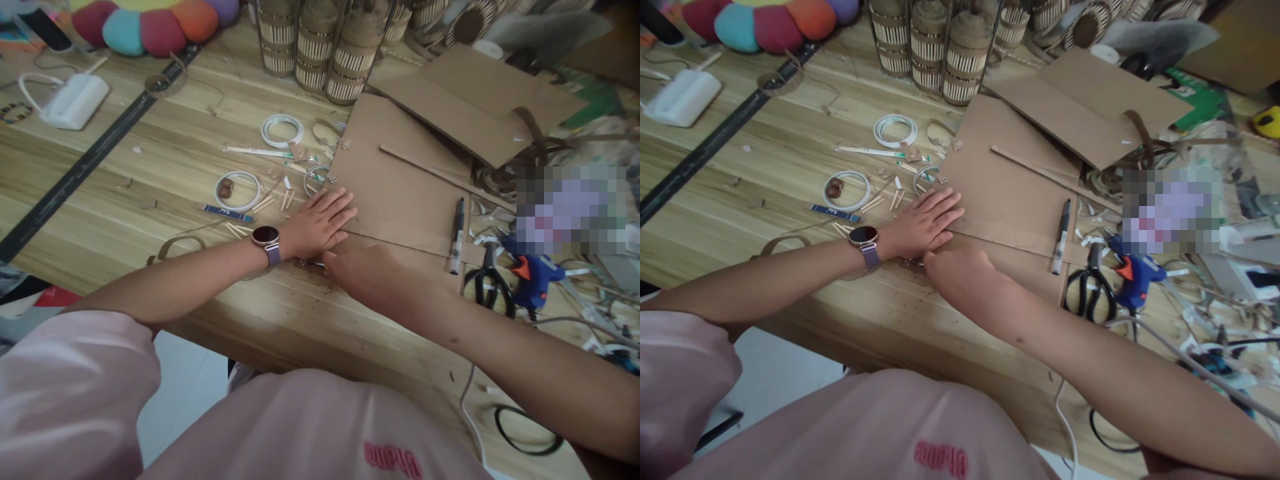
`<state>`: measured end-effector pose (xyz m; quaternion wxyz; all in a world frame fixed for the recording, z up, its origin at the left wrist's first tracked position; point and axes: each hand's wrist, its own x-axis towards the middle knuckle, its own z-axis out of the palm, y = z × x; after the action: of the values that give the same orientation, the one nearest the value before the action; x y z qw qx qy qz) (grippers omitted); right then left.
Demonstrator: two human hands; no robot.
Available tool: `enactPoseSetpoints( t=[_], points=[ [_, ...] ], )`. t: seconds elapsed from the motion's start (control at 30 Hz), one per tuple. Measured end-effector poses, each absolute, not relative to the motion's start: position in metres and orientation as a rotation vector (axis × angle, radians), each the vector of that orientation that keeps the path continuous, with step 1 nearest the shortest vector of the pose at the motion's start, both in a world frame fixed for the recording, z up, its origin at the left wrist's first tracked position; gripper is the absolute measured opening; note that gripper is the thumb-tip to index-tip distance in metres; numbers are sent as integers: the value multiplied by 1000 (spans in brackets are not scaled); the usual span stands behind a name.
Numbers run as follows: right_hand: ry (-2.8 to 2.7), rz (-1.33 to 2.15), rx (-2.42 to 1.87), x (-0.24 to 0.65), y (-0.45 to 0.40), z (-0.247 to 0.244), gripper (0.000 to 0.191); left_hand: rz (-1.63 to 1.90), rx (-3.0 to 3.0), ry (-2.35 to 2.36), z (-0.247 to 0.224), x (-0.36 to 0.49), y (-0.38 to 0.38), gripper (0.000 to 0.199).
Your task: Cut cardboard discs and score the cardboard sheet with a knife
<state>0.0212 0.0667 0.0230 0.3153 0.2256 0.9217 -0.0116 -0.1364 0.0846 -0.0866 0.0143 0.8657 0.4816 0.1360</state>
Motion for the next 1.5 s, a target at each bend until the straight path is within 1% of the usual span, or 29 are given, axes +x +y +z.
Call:
enactPoseSetpoints(
  t=[0.17,0.4,0.7,1.0,1.17,1.33,1.4,1.47,1.5],
  points=[
    [2455,-15,589,24,67,18,37,351,2713,1443,-85,-138,88,56],
    [2444,-50,582,27,66,20,38,365,2713,1422,-85,-139,88,56],
    [2446,-44,545,32,68,12,46,316,2729,1419,-84,-138,88,56],
    [2461,-42,529,39,69,17,36,335,2734,1424,-85,-139,88,55],
    [2394,-67,600,55,70,12,35,381,2720,1421,-85,-140,87,55],
    [2285,-68,714,83,70,8,42,389,2727,1440,-89,-140,88,55],
    [2261,-114,780,100,73,9,38,377,2729,1445,-90,-140,88,56],
    [2274,-240,827,119,78,10,27,364,2725,1457,-90,-140,88,56],
    [2314,-308,827,129,82,11,25,355,2722,1463,-90,-140,88,56]
  ],
)
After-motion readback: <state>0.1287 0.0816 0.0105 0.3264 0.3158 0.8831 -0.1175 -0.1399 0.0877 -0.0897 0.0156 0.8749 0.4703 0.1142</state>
